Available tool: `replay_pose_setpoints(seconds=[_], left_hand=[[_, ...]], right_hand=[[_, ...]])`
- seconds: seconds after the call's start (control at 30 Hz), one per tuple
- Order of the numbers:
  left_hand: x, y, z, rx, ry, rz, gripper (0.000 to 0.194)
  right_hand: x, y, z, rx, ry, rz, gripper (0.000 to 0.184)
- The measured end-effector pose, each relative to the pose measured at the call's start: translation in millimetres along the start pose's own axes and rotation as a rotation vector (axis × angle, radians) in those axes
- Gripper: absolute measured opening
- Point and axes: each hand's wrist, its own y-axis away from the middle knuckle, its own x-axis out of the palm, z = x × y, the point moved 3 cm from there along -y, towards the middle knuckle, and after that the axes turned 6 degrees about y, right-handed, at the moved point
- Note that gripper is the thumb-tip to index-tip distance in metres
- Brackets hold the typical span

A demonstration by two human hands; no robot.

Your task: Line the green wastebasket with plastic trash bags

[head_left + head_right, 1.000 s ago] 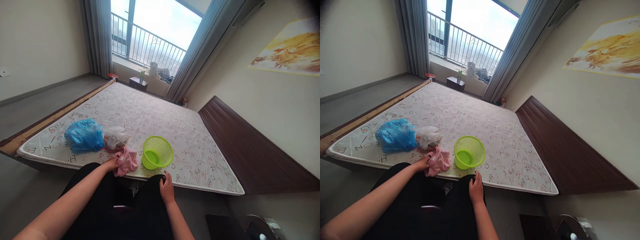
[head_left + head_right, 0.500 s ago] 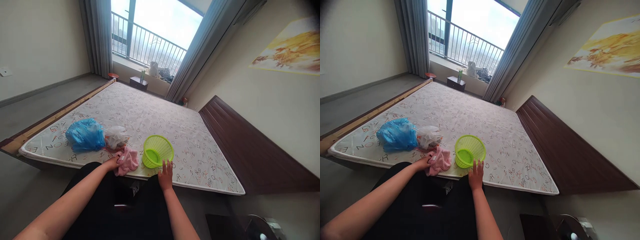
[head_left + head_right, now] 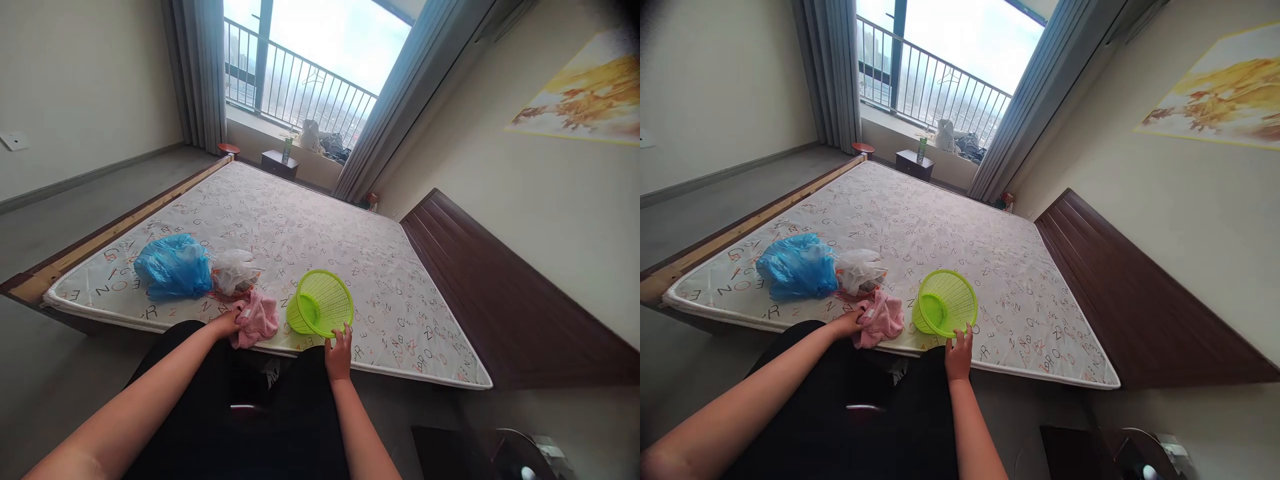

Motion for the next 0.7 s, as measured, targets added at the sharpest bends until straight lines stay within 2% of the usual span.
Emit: replay_pose_setpoints(seconds=[0.17, 0.37, 0.57, 0.7], left_hand=[[1.2, -1, 3, -0.031, 0.002, -0.032, 0.039], [2.3, -5, 11, -0.066, -0.032, -0.045, 0.038], [3.2, -8, 15, -0.078, -0.048, -0.049, 0.039], [4.3, -9, 15, -0.108, -0.048, -0.071, 0.036]], right_hand=[[-3, 1, 4, -0.027, -0.079, 0.04, 0.023], [-18, 0, 11, -0.09, -0.161, 0.036, 0.021], [-22, 18, 38, 0.138, -0.296, 0.084, 0.019], [-17, 30, 55, 0.14, -0.305, 0.143, 0.021]])
